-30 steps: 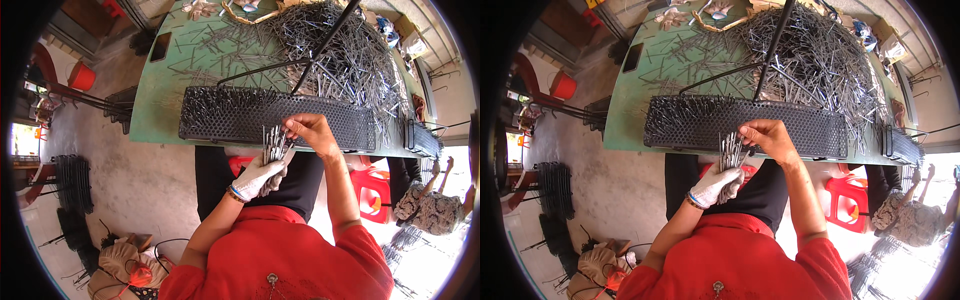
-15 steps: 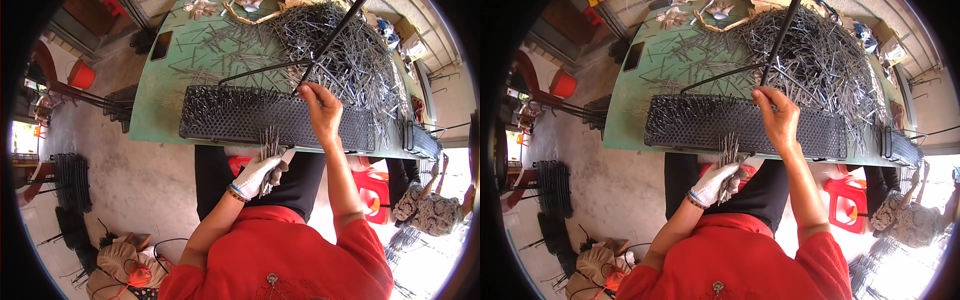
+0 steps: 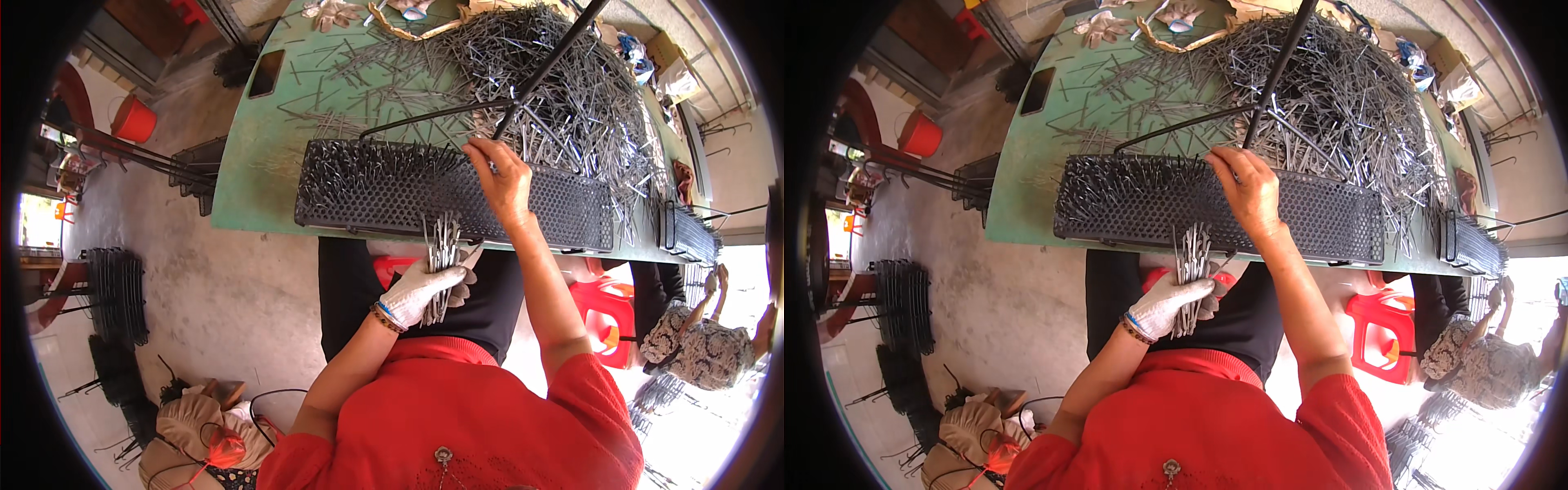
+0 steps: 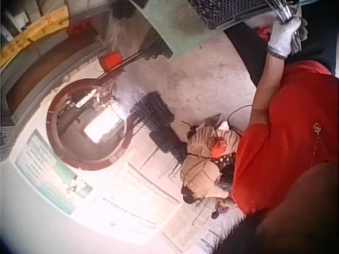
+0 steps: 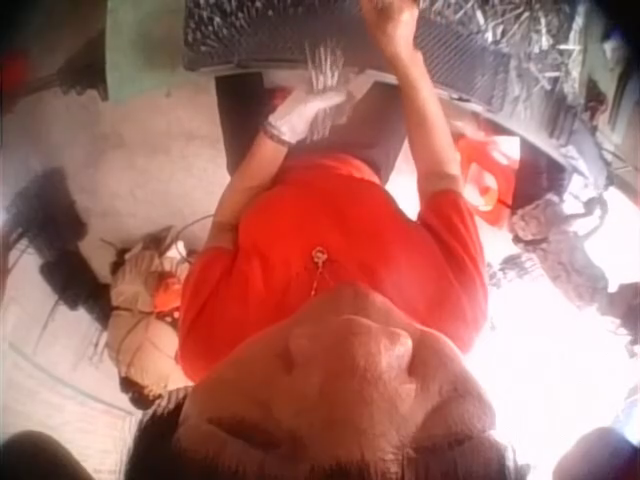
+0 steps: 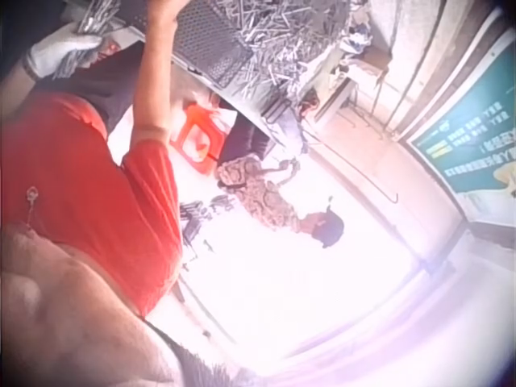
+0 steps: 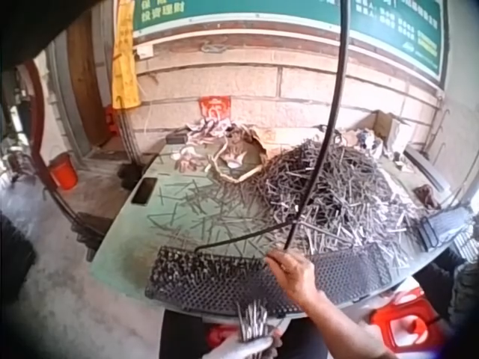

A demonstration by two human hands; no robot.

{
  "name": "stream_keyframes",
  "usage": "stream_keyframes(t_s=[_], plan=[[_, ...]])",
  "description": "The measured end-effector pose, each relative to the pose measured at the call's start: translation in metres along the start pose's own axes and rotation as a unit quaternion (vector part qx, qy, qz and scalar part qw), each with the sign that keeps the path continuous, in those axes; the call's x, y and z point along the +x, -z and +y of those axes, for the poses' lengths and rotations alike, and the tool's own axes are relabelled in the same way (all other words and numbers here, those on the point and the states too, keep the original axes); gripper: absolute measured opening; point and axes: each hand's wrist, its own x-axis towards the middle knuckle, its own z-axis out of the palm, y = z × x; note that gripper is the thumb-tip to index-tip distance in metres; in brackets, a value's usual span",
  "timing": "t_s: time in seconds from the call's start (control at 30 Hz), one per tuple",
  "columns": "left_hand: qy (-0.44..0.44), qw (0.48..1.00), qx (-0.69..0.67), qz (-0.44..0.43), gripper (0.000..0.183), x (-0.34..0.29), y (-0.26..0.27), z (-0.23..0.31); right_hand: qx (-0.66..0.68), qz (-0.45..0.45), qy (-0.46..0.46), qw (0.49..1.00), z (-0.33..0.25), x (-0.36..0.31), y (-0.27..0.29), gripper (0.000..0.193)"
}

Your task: Inserting metal pins into a perforated template plate at a workbench.

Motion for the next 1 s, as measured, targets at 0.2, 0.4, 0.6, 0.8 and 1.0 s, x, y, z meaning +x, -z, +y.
stream_keyframes(t_s=[0.2, 0.4, 0.6, 0.8, 1.0], plan=[[0.019, 0.999, 0.028, -0.019, 0.029, -0.002, -0.002, 0.004, -0.06, 0.028, 0.124, 0.99, 0.004, 0.0, -0.005, 0.016], [0.02, 1.0, 0.01, -0.017, 0.028, 0.0, 0.002, 0.005, -0.084, 0.017, 0.145, 0.986, 0.002, 0.003, -0.004, 0.016], [0.015, 1.0, 0.01, -0.024, 0.024, 0.004, 0.007, 0.001, -0.077, -0.012, 0.125, 0.989, 0.0, 0.003, 0.0, 0.015], [-0.004, 1.0, 0.003, -0.014, 0.024, 0.006, 0.01, -0.004, -0.078, -0.032, 0.119, 0.989, 0.002, 0.003, 0.001, 0.015], [0.0, 1.0, 0.003, 0.002, 0.024, 0.004, 0.005, -0.001, -0.092, -0.038, 0.13, 0.987, 0.006, -0.004, 0.0, 0.018]])
